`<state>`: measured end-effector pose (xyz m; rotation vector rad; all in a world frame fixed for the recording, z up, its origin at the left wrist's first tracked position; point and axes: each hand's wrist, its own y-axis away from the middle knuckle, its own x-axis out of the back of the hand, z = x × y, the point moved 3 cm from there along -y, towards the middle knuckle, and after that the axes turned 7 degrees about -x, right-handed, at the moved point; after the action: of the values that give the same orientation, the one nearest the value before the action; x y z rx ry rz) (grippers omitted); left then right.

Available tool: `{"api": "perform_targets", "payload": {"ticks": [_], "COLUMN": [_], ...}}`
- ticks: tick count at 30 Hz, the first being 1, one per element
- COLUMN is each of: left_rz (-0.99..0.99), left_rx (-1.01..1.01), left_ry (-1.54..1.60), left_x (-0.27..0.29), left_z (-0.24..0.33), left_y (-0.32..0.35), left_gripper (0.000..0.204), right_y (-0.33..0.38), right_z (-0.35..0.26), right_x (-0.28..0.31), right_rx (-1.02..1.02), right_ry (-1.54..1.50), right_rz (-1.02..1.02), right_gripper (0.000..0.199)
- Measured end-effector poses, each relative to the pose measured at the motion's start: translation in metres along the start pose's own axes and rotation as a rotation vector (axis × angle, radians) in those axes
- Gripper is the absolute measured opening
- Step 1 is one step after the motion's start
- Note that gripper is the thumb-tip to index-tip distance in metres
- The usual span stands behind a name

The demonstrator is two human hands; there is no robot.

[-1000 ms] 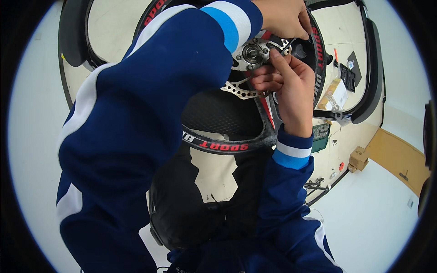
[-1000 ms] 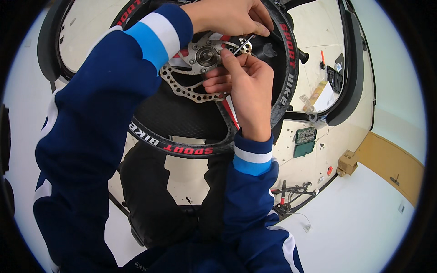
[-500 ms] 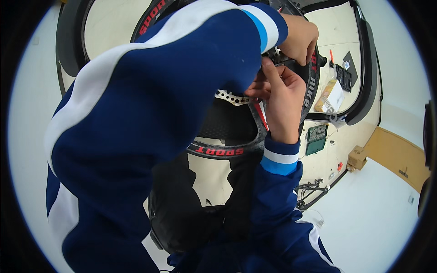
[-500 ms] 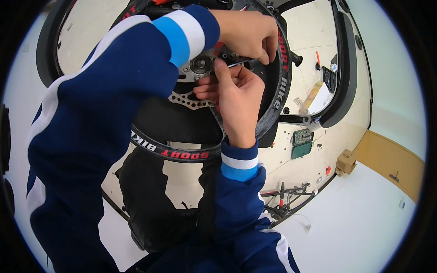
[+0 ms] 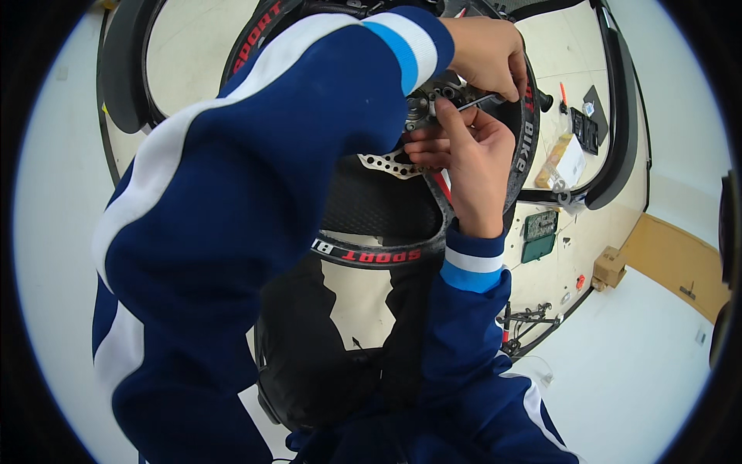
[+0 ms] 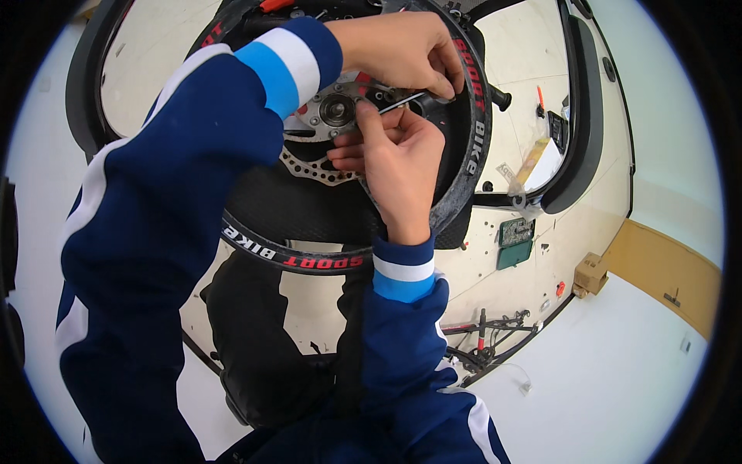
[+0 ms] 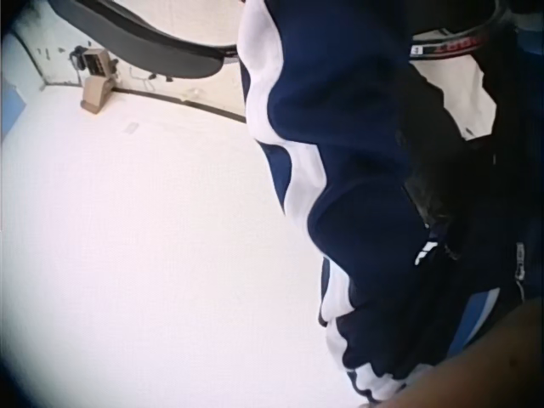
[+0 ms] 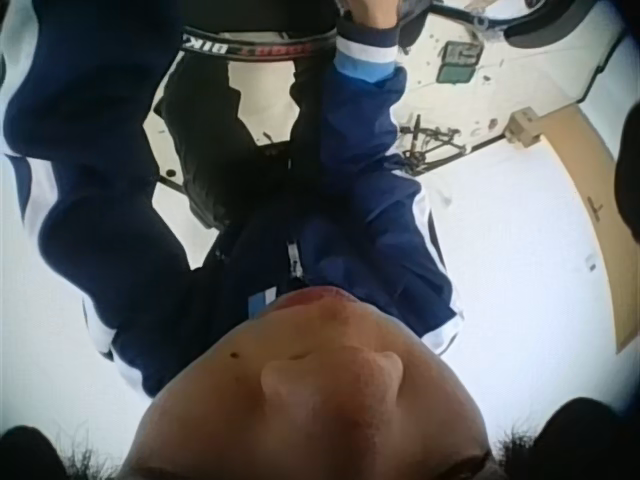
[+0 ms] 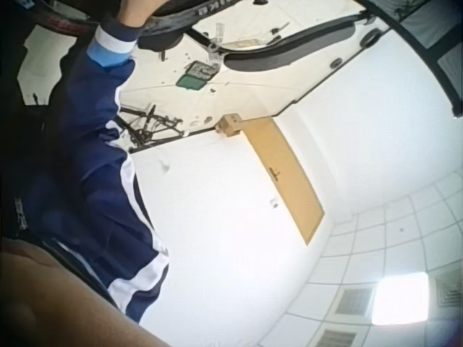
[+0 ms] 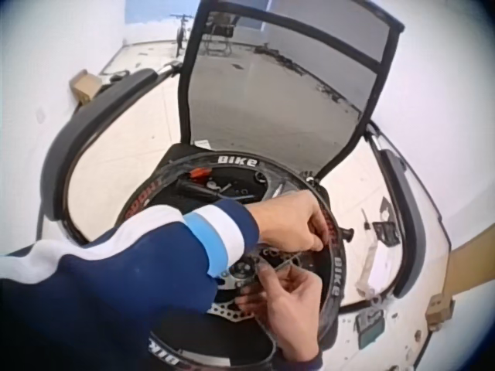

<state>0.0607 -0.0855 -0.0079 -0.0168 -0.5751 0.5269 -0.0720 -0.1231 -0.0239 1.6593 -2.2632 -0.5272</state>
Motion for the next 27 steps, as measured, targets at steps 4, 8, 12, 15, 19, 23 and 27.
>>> {"api": "perform_targets", "payload": {"ticks": [4,8,12,15,19,23,27], "left_rz": [0.081,0.141,0.140,0.158,0.183,0.231,0.277], "left_rx": [-0.024,-0.034,0.025,0.038,0.040,0.098,0.122], "left_ry": [0.062,0.129,0.194,0.232,0.216,0.279,0.263], "left_x": [-0.007,-0.016,-0.012,-0.011,-0.006,-0.004,-0.002], "left_z": [-0.011,-0.014,-0.013,-0.012,-0.012,-0.012,-0.007], "left_y": [0.007,0.011,0.015,0.017,0.019,0.025,0.031], "left_gripper": [0.022,0.023,0.025,0.025,0.024,0.024,0.023], "right_y": [-0.002,-0.006,-0.007,-0.008,-0.009,-0.011,-0.012], "right_z": [0.001,0.007,0.006,0.003,0.002,0.003,0.003], "right_x": [-0.001,0.001,-0.001,-0.002,-0.003,-0.004,-0.004], "right_rx": [-0.005,-0.012,-0.027,-0.041,-0.057,-0.058,-0.067], "right_ry": [0.012,0.015,0.021,0.023,0.023,0.033,0.015], "right_rz": [-0.023,-0.003,-0.004,-0.013,-0.024,-0.050,-0.065], "right_gripper": [0.028,0.027,0.025,0.024,0.022,0.020,0.019]}}
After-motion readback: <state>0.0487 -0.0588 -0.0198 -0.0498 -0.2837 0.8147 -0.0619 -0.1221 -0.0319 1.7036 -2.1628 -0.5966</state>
